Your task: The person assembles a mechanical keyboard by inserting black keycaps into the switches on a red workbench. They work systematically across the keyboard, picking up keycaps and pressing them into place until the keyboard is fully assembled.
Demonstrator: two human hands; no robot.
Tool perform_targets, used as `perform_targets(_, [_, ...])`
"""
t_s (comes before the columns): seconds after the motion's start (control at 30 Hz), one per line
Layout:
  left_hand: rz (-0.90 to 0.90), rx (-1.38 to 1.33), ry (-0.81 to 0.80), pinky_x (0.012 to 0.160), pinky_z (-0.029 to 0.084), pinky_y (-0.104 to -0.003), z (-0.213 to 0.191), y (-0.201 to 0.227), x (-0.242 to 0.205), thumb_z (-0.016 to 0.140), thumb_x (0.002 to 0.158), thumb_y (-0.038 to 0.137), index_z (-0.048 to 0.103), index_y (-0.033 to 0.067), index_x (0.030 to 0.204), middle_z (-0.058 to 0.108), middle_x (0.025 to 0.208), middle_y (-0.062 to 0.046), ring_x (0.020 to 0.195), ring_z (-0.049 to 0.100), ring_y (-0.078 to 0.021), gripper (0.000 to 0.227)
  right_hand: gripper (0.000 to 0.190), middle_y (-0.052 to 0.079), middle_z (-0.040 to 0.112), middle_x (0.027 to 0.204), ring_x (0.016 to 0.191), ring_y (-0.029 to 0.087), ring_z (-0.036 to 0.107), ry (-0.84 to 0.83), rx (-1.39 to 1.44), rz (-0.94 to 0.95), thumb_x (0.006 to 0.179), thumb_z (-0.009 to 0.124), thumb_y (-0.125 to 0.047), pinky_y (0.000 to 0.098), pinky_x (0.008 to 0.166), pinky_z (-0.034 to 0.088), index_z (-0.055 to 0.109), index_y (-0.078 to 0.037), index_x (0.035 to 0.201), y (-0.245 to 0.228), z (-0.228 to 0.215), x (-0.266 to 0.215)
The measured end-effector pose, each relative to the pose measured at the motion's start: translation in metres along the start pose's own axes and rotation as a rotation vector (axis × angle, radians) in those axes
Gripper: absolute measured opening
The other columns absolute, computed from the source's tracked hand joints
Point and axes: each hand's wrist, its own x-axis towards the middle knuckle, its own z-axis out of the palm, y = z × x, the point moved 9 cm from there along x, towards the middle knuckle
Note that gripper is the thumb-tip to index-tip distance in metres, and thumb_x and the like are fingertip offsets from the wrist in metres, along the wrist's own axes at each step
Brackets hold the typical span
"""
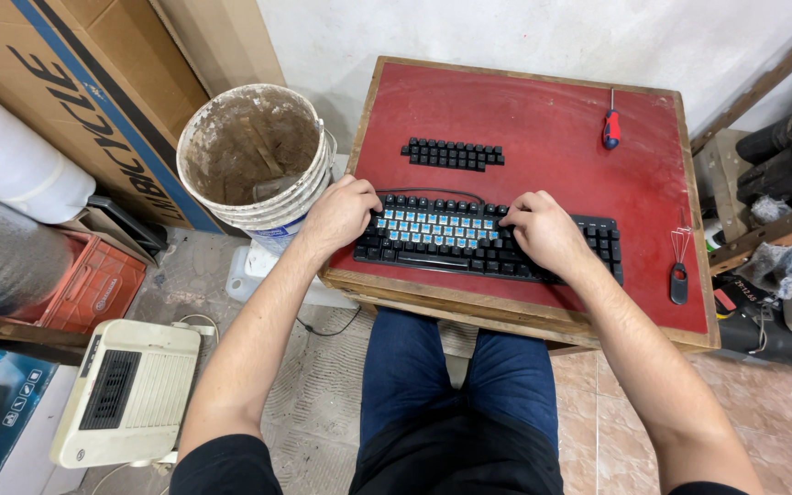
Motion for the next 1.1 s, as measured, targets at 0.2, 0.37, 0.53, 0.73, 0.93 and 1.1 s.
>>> perform_targets(0.2, [0.007, -0.052, 0.024, 0.096, 0.063, -0.037, -0.015, -0.004, -0.002, 0.076, 0.096, 0.012, 0.085, 0.0261, 0.096, 0.075, 0.109, 0.001, 0.114, 0.071, -0.0230, 0.017, 0.018, 0.000, 0.072, 0.107, 0.110, 0.021, 0.073, 0.015, -0.010, 0.009, 0.091, 0.076, -0.006, 0.0333, 0.096, 0.065, 0.087, -0.017, 0.099, 0.003, 0.000, -0.002])
perform_targets(0.37, [0.000, -0.024, 0.017, 0.096, 0.061, -0.036, -0.010, -0.001, -0.004, 0.076, 0.095, 0.014, 0.085, 0.0306, 0.095, 0.071, 0.107, 0.004, 0.112, 0.070, -0.0194, 0.019, 0.021, -0.003, 0.071, 0.108, 0.111, 0.018, 0.072, 0.015, -0.076, 0.024, 0.094, 0.075, -0.007, 0.0311, 0.095, 0.065, 0.087, -0.022, 0.101, 0.001, -0.002, -0.002])
perform_targets(0.53, [-0.006, 0.009, 0.041, 0.096, 0.060, -0.033, -0.009, -0.001, -0.003, 0.076, 0.096, 0.015, 0.084, 0.0316, 0.091, 0.068, 0.104, 0.006, 0.110, 0.069, -0.0170, 0.019, 0.022, -0.003, 0.070, 0.106, 0.110, 0.017, 0.072, 0.000, -0.073, 0.007, 0.094, 0.074, -0.006, 0.0310, 0.094, 0.065, 0.087, -0.023, 0.100, -0.004, -0.006, 0.001])
perform_targets(0.73, [-0.010, -0.019, 0.053, 0.094, 0.061, -0.036, -0.005, -0.005, -0.004, 0.076, 0.095, 0.013, 0.085, 0.0293, 0.092, 0.068, 0.102, 0.003, 0.107, 0.071, -0.0201, 0.019, 0.022, -0.003, 0.071, 0.107, 0.111, 0.017, 0.072, 0.018, -0.086, 0.017, 0.095, 0.074, -0.007, 0.0296, 0.096, 0.065, 0.089, -0.024, 0.099, -0.005, -0.008, 0.003])
perform_targets(0.93, [-0.011, 0.019, 0.076, 0.094, 0.061, -0.034, 0.007, -0.013, 0.007, 0.078, 0.093, 0.019, 0.082, 0.0318, 0.087, 0.066, 0.101, 0.006, 0.107, 0.069, -0.0171, 0.015, 0.020, -0.002, 0.072, 0.107, 0.112, 0.020, 0.073, -0.054, -0.040, 0.036, 0.093, 0.074, -0.009, 0.0337, 0.097, 0.066, 0.088, -0.023, 0.096, 0.003, -0.005, 0.013])
perform_targets(1.1, [-0.093, -0.061, 0.094, 0.095, 0.063, -0.038, -0.001, -0.017, 0.039, 0.072, 0.098, 0.018, 0.077, 0.0213, 0.101, 0.070, 0.104, -0.003, 0.108, 0.074, -0.0255, 0.006, 0.025, 0.007, 0.078, 0.113, 0.112, 0.030, 0.078, -0.034, 0.158, 0.215, 0.098, 0.071, -0.009, 0.0442, 0.096, 0.067, 0.088, -0.017, 0.115, 0.036, -0.007, 0.045])
